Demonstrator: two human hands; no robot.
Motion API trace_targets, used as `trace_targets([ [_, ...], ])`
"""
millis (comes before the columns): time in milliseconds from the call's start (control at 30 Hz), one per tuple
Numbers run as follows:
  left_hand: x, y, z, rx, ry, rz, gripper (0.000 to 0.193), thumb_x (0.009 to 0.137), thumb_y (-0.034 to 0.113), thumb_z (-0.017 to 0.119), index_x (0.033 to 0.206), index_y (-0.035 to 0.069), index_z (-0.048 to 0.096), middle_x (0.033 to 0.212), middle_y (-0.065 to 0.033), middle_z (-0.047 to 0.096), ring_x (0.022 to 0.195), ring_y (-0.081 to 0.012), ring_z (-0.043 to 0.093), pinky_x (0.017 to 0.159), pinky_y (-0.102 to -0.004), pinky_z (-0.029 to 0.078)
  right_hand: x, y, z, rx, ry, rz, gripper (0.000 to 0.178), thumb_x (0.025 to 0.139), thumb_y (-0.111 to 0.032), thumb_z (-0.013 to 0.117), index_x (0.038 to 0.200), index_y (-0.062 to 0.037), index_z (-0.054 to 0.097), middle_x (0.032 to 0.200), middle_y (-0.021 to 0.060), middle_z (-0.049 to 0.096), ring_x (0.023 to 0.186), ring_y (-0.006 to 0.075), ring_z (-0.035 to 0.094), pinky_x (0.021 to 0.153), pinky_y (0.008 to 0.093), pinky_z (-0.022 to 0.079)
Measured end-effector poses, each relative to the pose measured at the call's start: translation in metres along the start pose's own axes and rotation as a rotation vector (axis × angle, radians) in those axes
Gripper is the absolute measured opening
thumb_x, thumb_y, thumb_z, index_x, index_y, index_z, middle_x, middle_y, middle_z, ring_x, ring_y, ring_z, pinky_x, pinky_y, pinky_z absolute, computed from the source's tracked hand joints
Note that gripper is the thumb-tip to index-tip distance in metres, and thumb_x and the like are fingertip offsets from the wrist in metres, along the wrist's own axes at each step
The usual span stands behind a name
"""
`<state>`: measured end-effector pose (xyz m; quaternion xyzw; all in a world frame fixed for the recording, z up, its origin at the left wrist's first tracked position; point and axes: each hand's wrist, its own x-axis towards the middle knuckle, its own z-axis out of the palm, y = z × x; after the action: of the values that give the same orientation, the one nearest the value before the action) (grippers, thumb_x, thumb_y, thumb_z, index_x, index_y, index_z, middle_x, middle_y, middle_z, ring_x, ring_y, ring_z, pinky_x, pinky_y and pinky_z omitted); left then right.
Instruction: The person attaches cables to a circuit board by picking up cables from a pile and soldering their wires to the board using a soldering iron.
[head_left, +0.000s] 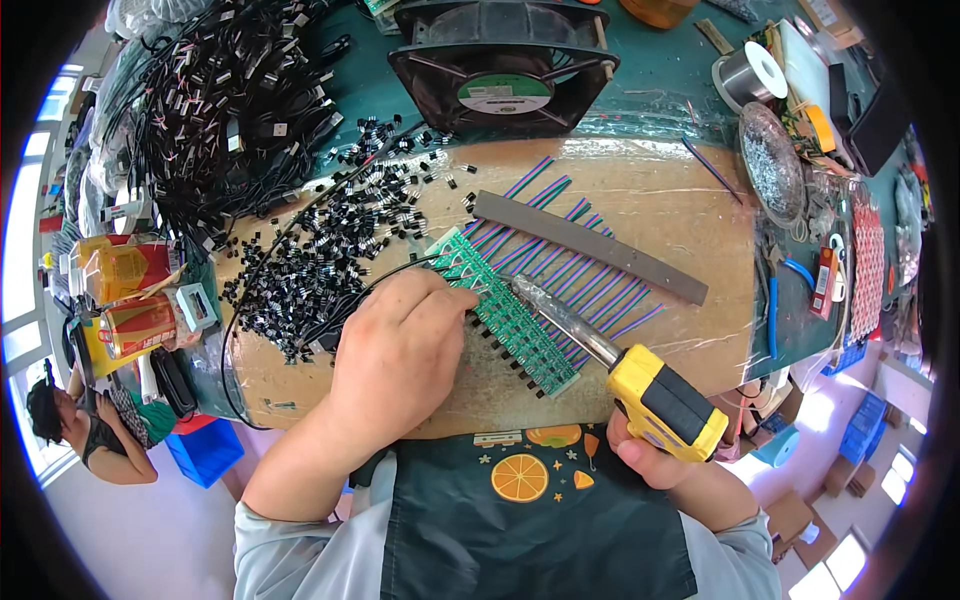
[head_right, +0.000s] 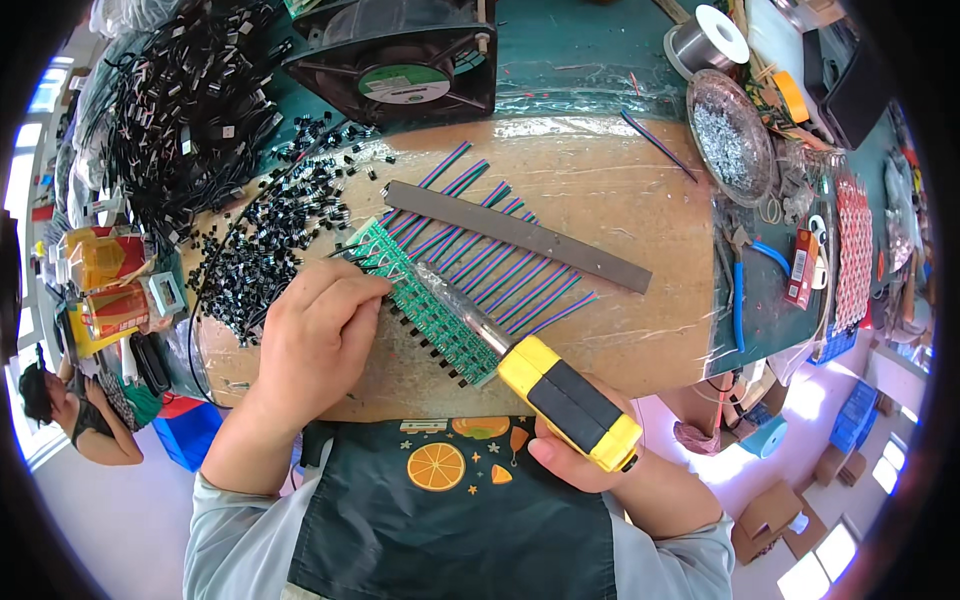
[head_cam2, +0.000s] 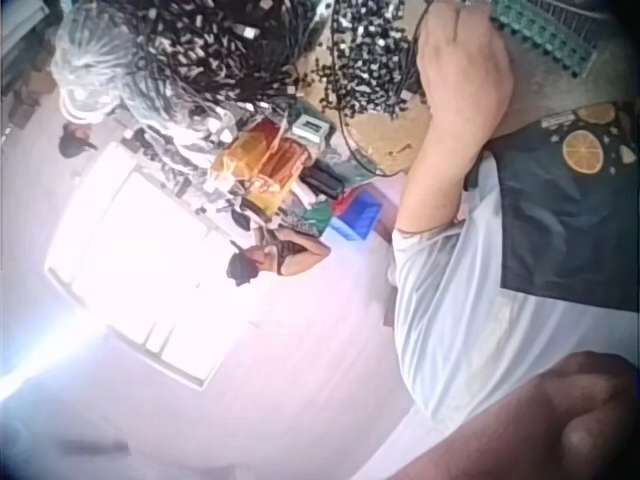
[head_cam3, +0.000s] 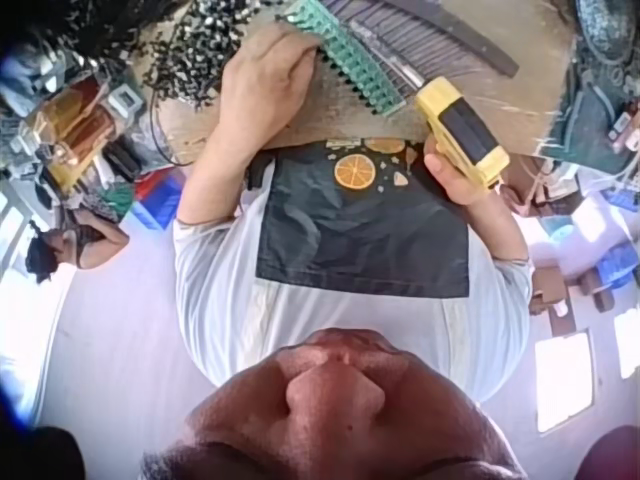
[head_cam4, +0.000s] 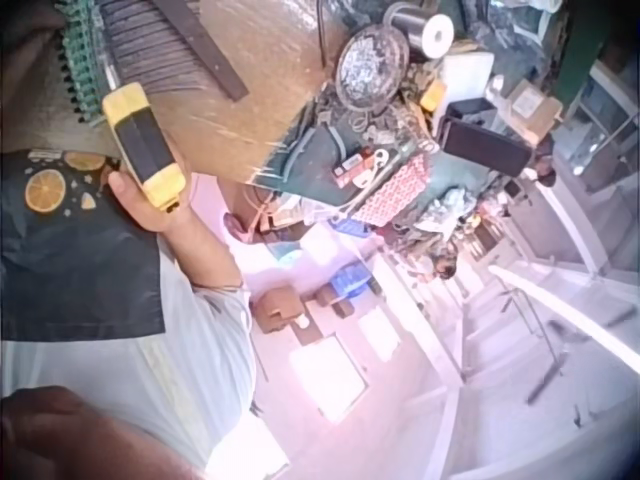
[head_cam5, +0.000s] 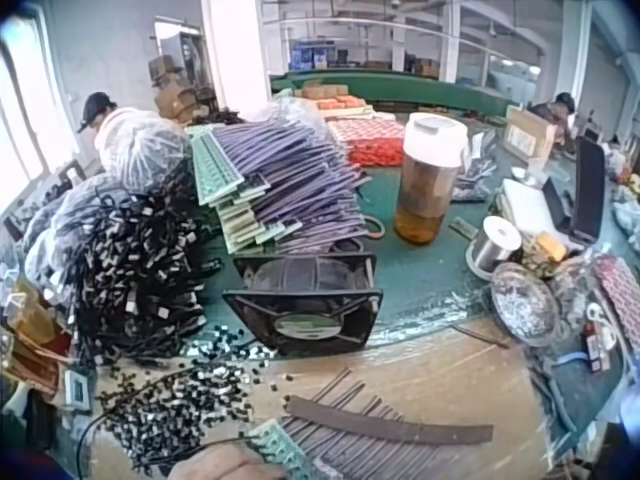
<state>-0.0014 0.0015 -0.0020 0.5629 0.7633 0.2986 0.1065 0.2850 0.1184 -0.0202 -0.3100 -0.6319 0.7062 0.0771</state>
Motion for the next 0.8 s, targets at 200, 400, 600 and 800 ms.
trace_targets([
  [200,0.000,0.004,0.001,-0.013,0.030,-0.059,0.016,0.083,-0.002,0.069,0.098,0.004,0.069,0.093,-0.0126,0.066,0.084,-0.0317,0.066,0.073,-0.0384,0.054,-0.005,0.009,-0.004,-0.088,-0.036,-0.022,0.015,0.077,-0.013,0.075,0.081,-0.0090,0.061,0.074,0.0063,0.059,0.065,0.0254,0.060,0.060,0.0349,0.048],
  [400,0.001,0.007,-0.005,-0.059,0.030,-0.163,0.014,0.087,-0.001,0.066,0.101,0.003,0.069,0.093,-0.0139,0.067,0.085,-0.0322,0.066,0.074,-0.0375,0.053,-0.006,0.012,-0.007,-0.077,-0.054,-0.031,0.013,0.078,-0.012,0.073,0.083,-0.0086,0.062,0.074,0.0050,0.060,0.067,0.0245,0.059,0.063,0.0351,0.048],
  [600,0.003,0.006,-0.021,-0.327,-0.078,-0.266,0.017,0.088,-0.004,0.064,0.103,0.001,0.070,0.092,-0.0118,0.067,0.080,-0.0230,0.066,0.071,-0.0315,0.051,-0.004,0.008,-0.006,-0.022,-0.026,-0.012,0.012,0.078,-0.009,0.072,0.084,-0.0078,0.062,0.073,0.0051,0.059,0.067,0.0246,0.059,0.063,0.0352,0.047],
  [800,0.002,0.032,-0.059,-0.407,0.002,-0.104,0.021,0.079,-0.008,0.068,0.097,0.001,0.073,0.089,-0.0104,0.068,0.077,-0.0249,0.066,0.068,-0.0334,0.054,-0.006,0.012,-0.007,0.019,-0.003,-0.021,0.013,0.077,-0.009,0.072,0.085,-0.0077,0.062,0.073,0.0055,0.060,0.067,0.0249,0.059,0.063,0.0351,0.047],
])
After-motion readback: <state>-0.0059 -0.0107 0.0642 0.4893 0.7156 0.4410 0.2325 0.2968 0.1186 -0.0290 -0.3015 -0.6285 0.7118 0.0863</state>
